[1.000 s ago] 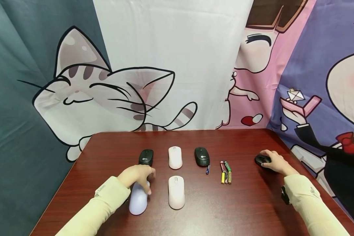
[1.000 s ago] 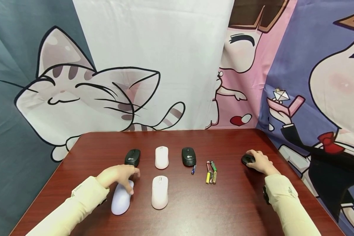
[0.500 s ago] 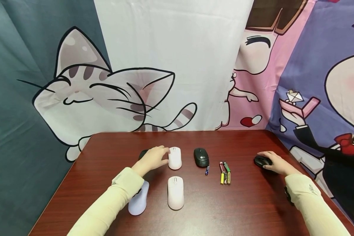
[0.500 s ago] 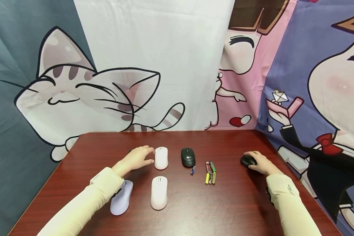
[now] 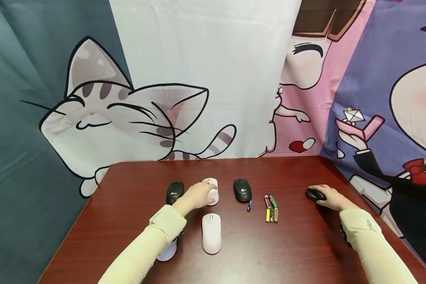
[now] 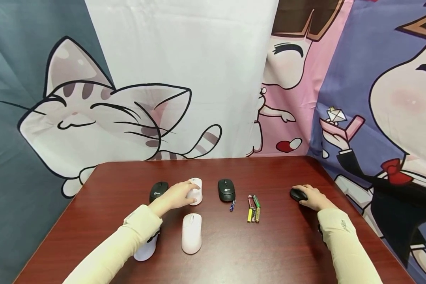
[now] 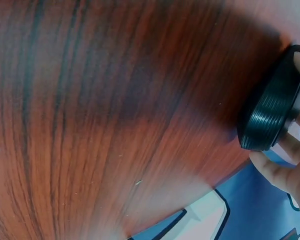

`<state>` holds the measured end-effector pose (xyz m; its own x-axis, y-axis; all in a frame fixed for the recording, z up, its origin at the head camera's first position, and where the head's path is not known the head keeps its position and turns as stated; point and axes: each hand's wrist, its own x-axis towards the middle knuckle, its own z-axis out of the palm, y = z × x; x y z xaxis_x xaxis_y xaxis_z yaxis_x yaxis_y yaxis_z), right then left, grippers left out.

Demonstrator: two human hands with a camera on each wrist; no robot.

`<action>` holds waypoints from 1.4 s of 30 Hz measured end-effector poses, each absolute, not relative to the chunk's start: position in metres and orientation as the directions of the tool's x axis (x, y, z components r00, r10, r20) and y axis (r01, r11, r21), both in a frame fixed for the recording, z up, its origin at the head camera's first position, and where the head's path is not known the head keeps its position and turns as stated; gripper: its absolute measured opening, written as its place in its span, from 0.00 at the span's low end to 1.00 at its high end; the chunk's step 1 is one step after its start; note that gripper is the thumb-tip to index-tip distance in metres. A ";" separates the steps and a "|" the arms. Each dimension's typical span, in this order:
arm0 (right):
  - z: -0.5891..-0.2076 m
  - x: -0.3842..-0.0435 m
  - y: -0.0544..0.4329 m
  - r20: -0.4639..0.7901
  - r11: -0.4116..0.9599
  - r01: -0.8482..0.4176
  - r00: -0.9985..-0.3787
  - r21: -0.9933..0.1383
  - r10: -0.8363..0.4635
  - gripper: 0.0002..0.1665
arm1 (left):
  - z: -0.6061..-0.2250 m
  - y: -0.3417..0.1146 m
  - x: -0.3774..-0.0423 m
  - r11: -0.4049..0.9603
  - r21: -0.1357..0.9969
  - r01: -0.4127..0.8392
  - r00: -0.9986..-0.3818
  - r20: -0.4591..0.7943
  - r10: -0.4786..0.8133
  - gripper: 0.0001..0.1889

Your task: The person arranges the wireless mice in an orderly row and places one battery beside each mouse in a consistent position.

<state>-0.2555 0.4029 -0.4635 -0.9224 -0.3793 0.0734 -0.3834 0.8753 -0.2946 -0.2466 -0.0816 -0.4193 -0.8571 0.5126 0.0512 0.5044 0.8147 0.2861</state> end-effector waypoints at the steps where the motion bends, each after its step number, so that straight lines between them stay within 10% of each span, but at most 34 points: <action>1: -0.463 -0.256 0.403 0.068 0.883 -0.374 -0.926 -0.284 -0.371 0.30 | -0.419 -0.080 -0.245 0.809 0.287 0.512 -0.852 0.050 0.521 0.20; 17: -0.460 -0.256 0.399 -0.040 0.950 -0.246 -0.965 -0.193 -0.259 0.31 | -0.421 -0.076 -0.171 0.784 0.197 0.589 -0.794 -0.040 0.607 0.28; 42: -0.416 -0.256 0.304 0.195 0.929 -0.193 -0.971 -0.317 -0.135 0.29 | -0.430 -0.075 -0.160 0.792 0.220 0.569 -0.812 0.003 0.583 0.30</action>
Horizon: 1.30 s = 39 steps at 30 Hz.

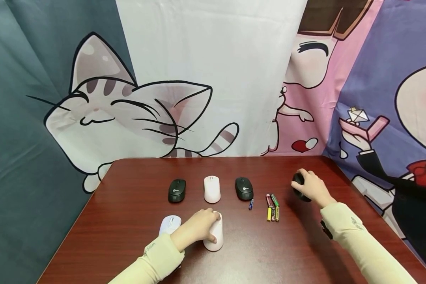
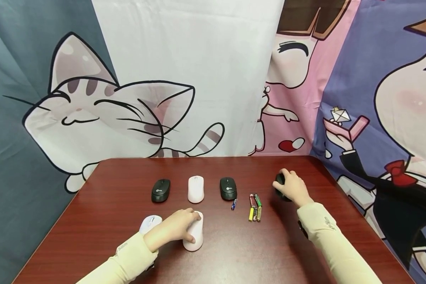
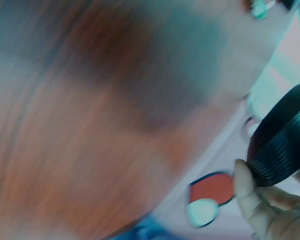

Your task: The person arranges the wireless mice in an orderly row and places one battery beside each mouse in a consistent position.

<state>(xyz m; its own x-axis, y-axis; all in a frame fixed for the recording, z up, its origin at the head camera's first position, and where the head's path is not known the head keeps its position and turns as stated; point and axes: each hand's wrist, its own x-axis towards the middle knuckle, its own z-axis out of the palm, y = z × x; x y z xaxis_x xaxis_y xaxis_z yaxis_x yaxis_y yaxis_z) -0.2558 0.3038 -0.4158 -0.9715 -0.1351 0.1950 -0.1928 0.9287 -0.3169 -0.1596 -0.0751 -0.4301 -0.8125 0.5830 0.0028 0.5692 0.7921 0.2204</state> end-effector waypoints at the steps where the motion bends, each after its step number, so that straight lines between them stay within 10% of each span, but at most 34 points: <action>1: -0.414 -0.254 0.298 0.191 0.925 -0.205 -0.970 -0.320 -0.149 0.29 | -0.430 -0.075 -0.159 0.792 0.217 0.571 -0.812 0.006 0.584 0.29; 39: -0.440 -0.192 0.143 0.006 0.873 -0.375 -0.919 -0.313 -0.394 0.32 | -0.421 -0.065 -0.171 0.799 0.131 0.587 -0.794 -0.098 0.600 0.28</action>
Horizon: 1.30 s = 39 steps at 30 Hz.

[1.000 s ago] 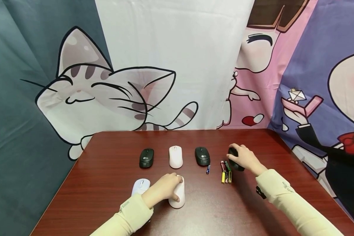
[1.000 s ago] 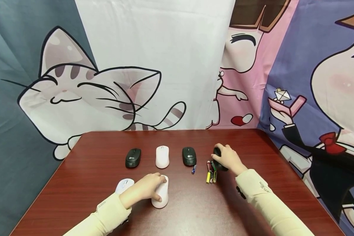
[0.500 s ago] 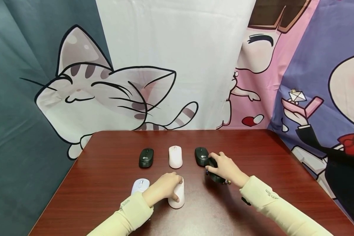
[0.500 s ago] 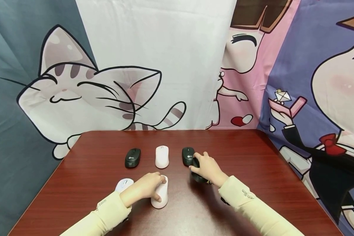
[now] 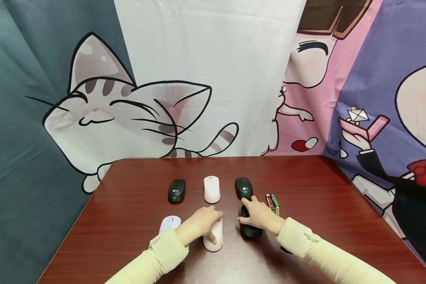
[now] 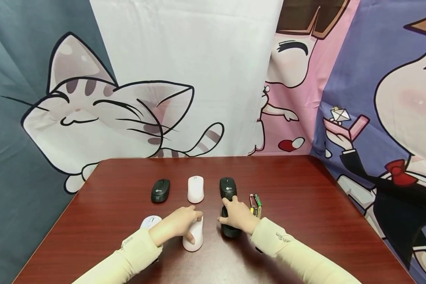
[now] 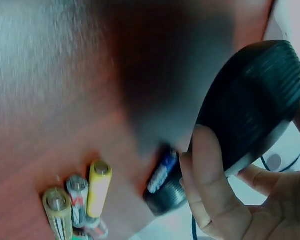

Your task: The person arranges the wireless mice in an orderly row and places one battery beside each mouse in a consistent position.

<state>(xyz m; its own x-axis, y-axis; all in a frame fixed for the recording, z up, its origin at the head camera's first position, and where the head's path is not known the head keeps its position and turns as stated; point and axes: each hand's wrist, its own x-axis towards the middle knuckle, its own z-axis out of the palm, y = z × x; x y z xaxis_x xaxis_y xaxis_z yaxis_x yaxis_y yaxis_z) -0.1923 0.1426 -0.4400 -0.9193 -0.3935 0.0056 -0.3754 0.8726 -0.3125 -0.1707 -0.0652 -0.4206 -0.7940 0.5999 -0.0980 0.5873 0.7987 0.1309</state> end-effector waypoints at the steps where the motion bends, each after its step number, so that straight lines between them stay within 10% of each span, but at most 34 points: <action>1: -0.442 -0.191 0.142 0.007 0.869 -0.386 -0.915 -0.309 -0.404 0.33 | -0.421 -0.065 -0.171 0.800 0.133 0.585 -0.796 -0.097 0.598 0.28; 39: -0.452 -0.177 0.124 -0.101 0.941 -0.318 -0.938 -0.118 -0.330 0.33 | -0.425 -0.065 -0.173 0.800 0.121 0.588 -0.794 -0.102 0.599 0.28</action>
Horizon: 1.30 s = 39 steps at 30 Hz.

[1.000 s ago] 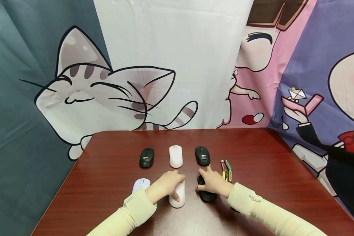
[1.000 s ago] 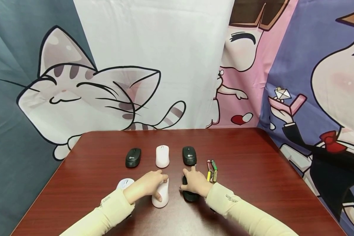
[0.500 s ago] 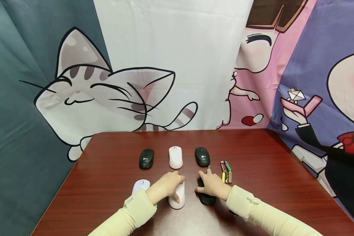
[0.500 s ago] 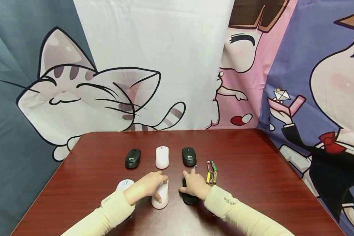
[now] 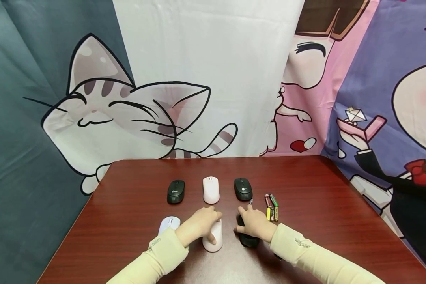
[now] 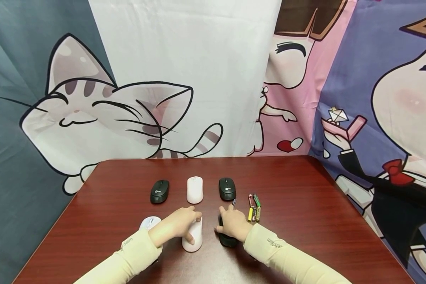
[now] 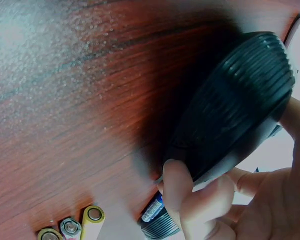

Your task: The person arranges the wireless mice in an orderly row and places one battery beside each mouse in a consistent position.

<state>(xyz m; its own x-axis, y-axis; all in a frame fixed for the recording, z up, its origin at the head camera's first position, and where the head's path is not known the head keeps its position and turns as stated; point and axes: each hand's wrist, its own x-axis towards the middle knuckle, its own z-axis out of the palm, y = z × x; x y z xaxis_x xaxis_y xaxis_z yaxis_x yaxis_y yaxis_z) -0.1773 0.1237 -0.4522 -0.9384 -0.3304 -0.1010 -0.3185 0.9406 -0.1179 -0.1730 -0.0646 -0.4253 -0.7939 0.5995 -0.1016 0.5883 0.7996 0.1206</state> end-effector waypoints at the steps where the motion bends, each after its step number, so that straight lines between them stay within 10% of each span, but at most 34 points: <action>1: -0.452 -0.177 0.124 -0.097 0.941 -0.319 -0.939 -0.118 -0.330 0.33 | -0.425 -0.065 -0.173 0.800 0.121 0.588 -0.794 -0.103 0.599 0.28; 26: -0.430 -0.174 0.134 -0.073 0.937 -0.320 -0.940 -0.140 -0.333 0.29 | -0.423 -0.066 -0.171 0.810 0.133 0.572 -0.804 -0.103 0.585 0.29; 39: -0.418 -0.186 0.154 0.165 0.878 -0.437 -0.897 -0.195 -0.410 0.14 | -0.427 -0.065 -0.167 0.801 0.043 0.597 -0.798 -0.075 0.598 0.28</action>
